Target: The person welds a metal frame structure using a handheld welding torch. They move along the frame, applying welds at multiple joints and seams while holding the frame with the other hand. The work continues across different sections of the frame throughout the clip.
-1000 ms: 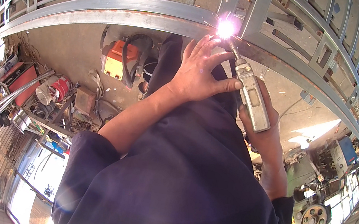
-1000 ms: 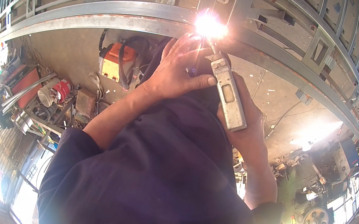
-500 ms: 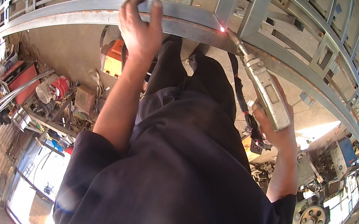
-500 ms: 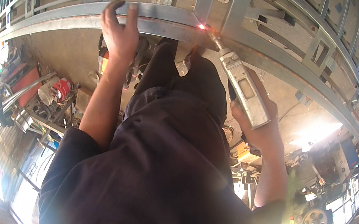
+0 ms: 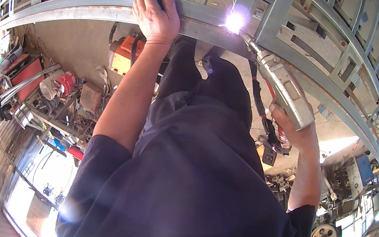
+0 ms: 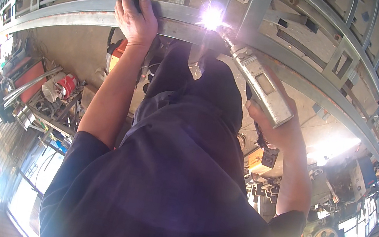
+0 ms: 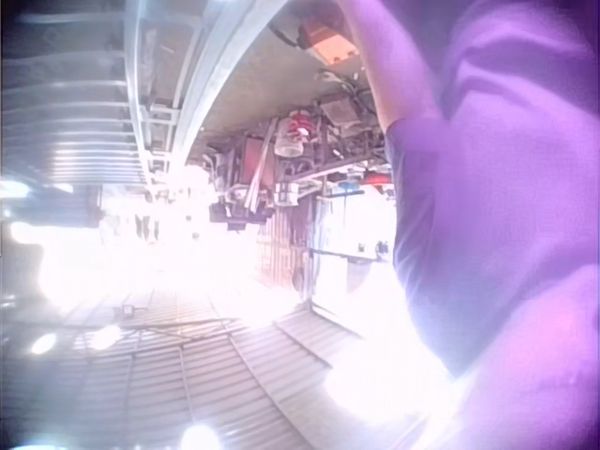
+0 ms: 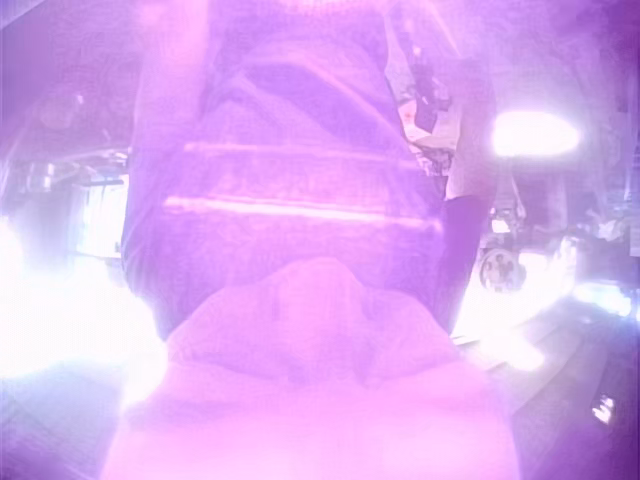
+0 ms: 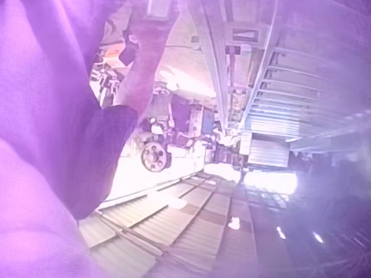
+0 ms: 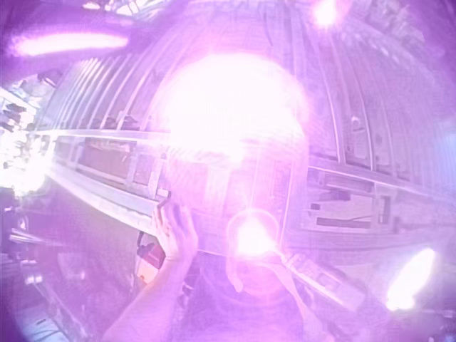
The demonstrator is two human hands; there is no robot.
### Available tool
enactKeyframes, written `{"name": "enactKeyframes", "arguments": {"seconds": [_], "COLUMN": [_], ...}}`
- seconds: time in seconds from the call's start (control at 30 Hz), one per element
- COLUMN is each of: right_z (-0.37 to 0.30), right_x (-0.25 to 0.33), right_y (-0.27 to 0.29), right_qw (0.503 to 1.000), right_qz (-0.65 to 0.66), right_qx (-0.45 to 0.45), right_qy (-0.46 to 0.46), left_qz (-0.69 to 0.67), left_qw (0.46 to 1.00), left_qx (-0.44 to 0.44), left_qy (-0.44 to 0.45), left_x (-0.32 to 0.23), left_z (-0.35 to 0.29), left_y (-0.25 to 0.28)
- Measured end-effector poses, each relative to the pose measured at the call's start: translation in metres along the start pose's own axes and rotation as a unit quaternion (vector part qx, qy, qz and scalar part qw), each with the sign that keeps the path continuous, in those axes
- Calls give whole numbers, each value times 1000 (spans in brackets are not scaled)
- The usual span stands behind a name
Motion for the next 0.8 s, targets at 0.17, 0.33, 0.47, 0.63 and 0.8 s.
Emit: {"name": "enactKeyframes", "arguments": {"seconds": [0.17, 0.33, 0.47, 0.63, 0.8], "right_z": [4, 4, 3, 1, -2], "right_x": [3, 4, 0, 2, 5], "right_y": [3, 3, 3, 3, 3], "right_qw": [1000, 999, 998, 997, 998], "right_qz": [-18, -21, -37, -40, -36], "right_qx": [-6, 0, 4, 8, 1], "right_qy": [-14, -46, -50, -68, -60], "left_qz": [4, 10, 3, -2, -4], "left_qw": [999, 999, 1000, 1000, 1000], "left_qx": [-15, -28, -25, -21, -21], "left_qy": [-31, -30, -16, -13, -12], "left_x": [-5, -4, -2, -1, 0], "left_z": [-1, -3, -2, -2, -3], "left_y": [3, 4, 4, 4, 4]}}
Point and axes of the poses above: each hand's wrist, its own z-axis towards the middle knuckle, its own y-axis out of the back of the hand, x = y × z, the point moved 10 cm from there along z, towards the middle knuckle, and after that the axes turned 5 degrees about y, right-handed, at the moved point
